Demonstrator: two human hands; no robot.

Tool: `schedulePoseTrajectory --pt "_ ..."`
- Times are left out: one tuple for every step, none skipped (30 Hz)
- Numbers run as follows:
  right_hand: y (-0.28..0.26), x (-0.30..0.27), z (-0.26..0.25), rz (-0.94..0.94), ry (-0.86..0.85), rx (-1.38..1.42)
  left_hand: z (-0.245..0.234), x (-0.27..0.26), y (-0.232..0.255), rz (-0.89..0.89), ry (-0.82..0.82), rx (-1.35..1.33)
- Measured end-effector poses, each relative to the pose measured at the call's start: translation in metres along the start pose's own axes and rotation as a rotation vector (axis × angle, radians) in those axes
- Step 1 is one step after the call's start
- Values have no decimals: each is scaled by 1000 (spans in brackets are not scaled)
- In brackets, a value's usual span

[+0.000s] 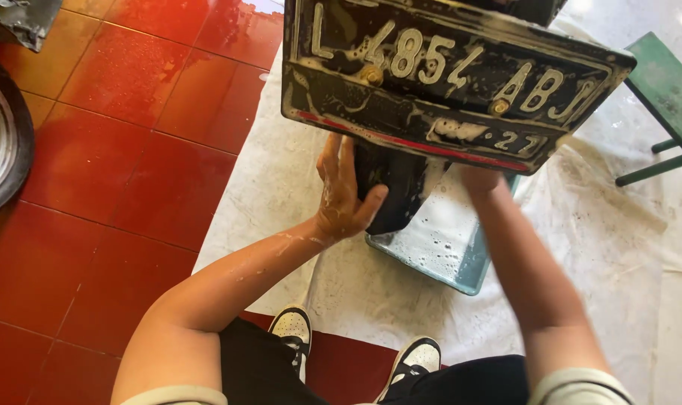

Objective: Washing a motorcycle using a sponge and soapy water, cleaning the exhaust, seat, license plate, and wheels.

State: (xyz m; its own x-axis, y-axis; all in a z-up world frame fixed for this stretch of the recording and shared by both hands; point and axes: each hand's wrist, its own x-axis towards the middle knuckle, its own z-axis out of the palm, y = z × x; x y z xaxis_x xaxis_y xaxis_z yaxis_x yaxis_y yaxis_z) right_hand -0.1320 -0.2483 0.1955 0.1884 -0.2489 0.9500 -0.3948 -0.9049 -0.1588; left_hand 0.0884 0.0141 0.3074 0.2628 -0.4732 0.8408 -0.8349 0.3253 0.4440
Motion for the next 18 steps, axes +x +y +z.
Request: schedulePoseTrajectory --pt "-2 -19 1 41 46 -3 -1 -1 -2 32 -13 -31" --pt "-5 -32 17 79 95 1 -3 -1 -6 66 -22 -56" --pt "-44 -8 10 73 93 4 -2 -4 -4 64 -16 -55" --pt "-86 13 3 181 67 -29 -3 -8 -1 -146 -47 -227" --pt "-128 34 -5 289 41 -63 -5 -13 2 -356 -75 -400" --pt "-126 37 -9 287 36 -60 -6 -9 4 -361 -71 -399" --pt "-124 40 -13 162 55 -61 -7 -5 5 -500 -54 -523" --pt "-121 43 -20 36 71 -64 -7 -2 8 -641 -37 -652" --pt "-121 50 -38 34 62 -65 -1 -4 10 -649 -33 -655" --pt "-121 59 -52 -225 -33 -295 4 -4 9 -735 14 -739" --pt "-121 69 -67 -484 -128 -525 9 -3 8 -820 61 -822" --pt "-141 78 -72 -485 -126 -531 5 2 8 -817 58 -828" --pt "-160 87 -78 -289 -130 -305 3 8 8 -717 9 -784" --pt "-180 94 -87 -89 -137 -79 -1 10 11 -625 -41 -740" --pt "-185 93 -83 -88 -141 -84 -2 8 10 -628 -45 -745" --pt "-189 93 -79 7 -100 -69 -2 8 10 -604 -63 -712" --pt "-193 93 -76 101 -57 -54 -2 8 9 -579 -82 -678" --pt "-199 94 -71 103 -47 -64 -3 9 12 -569 -91 -684"
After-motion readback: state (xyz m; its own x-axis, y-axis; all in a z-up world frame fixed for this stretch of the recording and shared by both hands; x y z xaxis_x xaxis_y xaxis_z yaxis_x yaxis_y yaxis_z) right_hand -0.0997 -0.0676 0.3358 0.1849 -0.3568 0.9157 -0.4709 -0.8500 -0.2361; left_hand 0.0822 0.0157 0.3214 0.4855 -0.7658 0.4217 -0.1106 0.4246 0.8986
